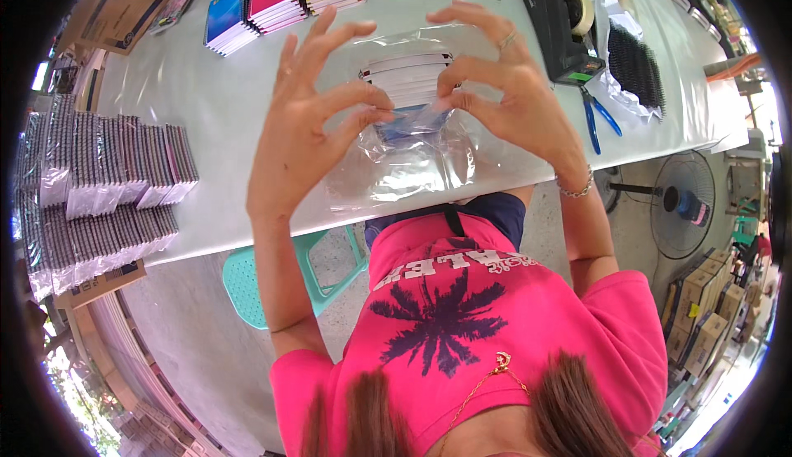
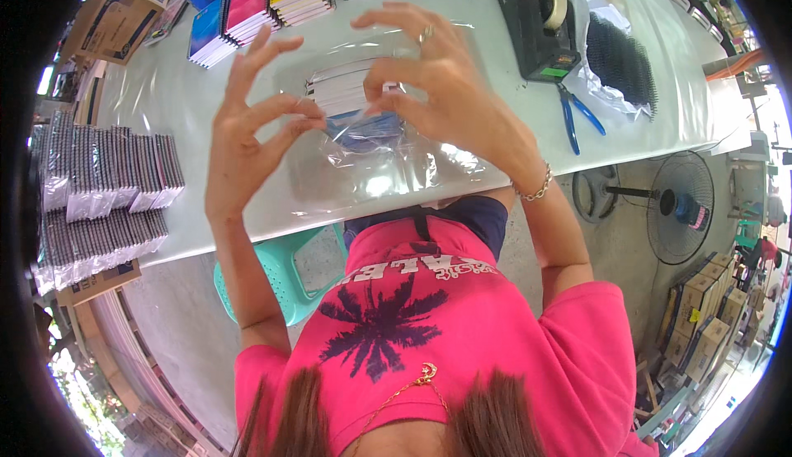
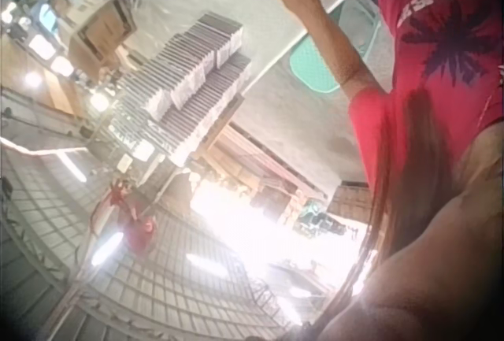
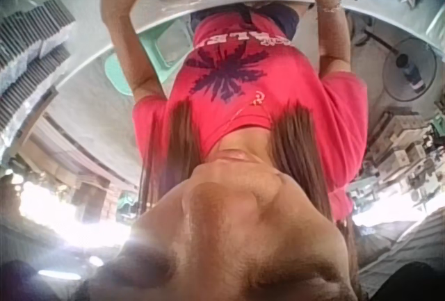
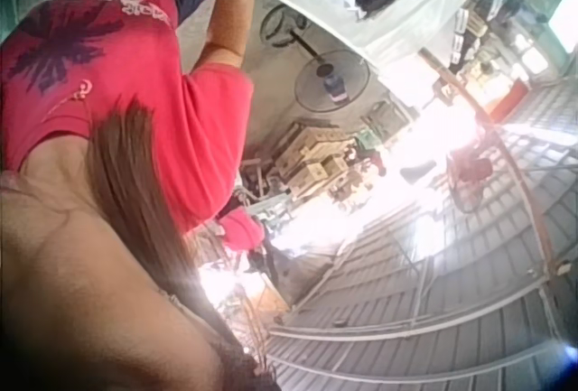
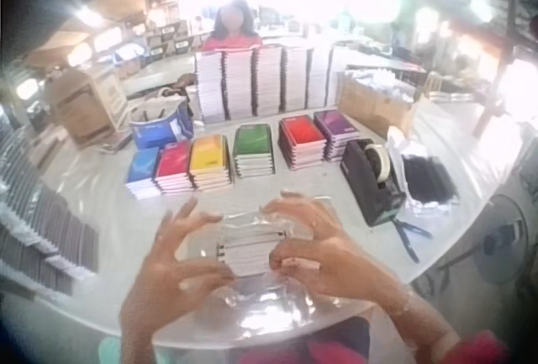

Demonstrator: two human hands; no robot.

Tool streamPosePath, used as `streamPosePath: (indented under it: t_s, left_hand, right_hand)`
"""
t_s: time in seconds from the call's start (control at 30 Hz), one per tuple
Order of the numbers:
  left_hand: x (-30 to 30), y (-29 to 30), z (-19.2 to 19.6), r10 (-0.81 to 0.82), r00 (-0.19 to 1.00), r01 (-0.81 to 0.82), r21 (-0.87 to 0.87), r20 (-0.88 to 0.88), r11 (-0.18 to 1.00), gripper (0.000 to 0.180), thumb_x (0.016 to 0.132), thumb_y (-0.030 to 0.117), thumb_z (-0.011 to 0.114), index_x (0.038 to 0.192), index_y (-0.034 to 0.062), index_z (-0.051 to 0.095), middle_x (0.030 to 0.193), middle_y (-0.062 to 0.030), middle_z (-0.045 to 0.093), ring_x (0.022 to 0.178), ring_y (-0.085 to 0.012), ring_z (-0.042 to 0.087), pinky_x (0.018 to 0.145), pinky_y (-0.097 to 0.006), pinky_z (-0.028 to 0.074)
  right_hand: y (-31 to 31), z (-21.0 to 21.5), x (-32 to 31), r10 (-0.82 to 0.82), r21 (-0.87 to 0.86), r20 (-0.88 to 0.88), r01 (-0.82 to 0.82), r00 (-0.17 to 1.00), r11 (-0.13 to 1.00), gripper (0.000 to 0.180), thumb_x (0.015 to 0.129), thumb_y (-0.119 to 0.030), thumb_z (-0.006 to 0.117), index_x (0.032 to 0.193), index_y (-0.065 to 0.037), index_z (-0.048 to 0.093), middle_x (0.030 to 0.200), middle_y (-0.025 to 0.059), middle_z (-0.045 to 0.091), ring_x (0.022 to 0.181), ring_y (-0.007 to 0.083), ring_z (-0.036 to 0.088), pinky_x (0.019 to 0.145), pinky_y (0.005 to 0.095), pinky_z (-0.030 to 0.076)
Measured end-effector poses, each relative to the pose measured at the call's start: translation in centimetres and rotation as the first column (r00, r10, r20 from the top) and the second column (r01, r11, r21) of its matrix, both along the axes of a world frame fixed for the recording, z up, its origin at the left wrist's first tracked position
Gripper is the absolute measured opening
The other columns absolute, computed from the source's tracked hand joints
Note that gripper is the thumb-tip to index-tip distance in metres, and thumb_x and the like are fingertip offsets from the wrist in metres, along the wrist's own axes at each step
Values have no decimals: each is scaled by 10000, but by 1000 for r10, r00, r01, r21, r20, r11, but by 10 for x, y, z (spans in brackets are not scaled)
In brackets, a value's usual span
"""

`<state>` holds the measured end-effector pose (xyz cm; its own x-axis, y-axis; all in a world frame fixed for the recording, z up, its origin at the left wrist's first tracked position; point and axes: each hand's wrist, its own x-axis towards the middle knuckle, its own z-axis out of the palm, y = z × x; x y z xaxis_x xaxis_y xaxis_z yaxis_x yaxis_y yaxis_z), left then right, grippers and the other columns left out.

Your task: The person stacks notebooks of various colors into a pile, places the stack inside a clear plastic bag, and seals the bag using adhesive tape from a dispenser.

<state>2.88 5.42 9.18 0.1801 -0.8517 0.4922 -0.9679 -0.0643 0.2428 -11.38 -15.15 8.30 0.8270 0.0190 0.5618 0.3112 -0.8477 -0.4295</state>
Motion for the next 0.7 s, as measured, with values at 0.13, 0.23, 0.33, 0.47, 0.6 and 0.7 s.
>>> streamPosePath:
  t_s: [0.13,0.23,0.33,0.47,0.6,0.7]
  left_hand:
    - [-2,4,22,11,995,-30,-197,-97,980,377,648,238,823,958,60,704,1299,-145,533,1284,-322,459,1091,-454,338]
    - [-10,21,-4,-51,949,-91,-423,-312,901,515,528,197,887,987,89,678,1233,-96,546,1227,-281,483,1036,-392,365]
    - [-32,12,-59,-15,840,-299,-486,-543,821,754,519,215,918,1171,71,568,1222,-100,490,1189,-260,471,1010,-356,376]
    - [-46,-13,-108,-11,766,-402,-493,-642,771,820,552,176,914,1243,58,487,1211,-96,450,1146,-230,464,977,-341,390]
    - [-43,-20,-102,86,827,-375,-432,-555,820,622,571,105,869,1137,94,609,1171,-83,483,1062,-231,508,905,-348,440]
    - [-36,-20,-86,161,896,-326,-366,-414,872,432,597,86,828,1008,118,701,1076,-54,537,977,-225,540,809,-341,472]
  right_hand:
    - [-12,28,-2,-16,100,254,-10,967,995,208,723,-61,756,881,-19,627,1274,146,553,1200,255,505,1033,395,369]
    - [-25,0,-17,-128,208,216,82,968,975,368,684,-90,783,1010,-59,617,1260,121,547,1214,261,474,1020,386,359]
    - [-12,-55,-24,-196,437,139,117,971,892,553,645,-132,817,1143,-81,582,1291,125,509,1243,279,441,1033,394,342]
    - [14,-93,-19,-193,565,78,116,978,817,742,613,-181,849,1265,-103,503,1363,147,436,1277,310,400,1061,410,317]
    - [20,-81,-9,-120,408,-33,123,992,905,574,664,-147,810,1205,-137,619,1375,156,434,1299,329,383,1064,433,315]
    - [20,-82,3,-42,486,44,15,998,874,428,702,-143,788,1119,-140,690,1347,161,466,1272,333,416,1045,430,338]
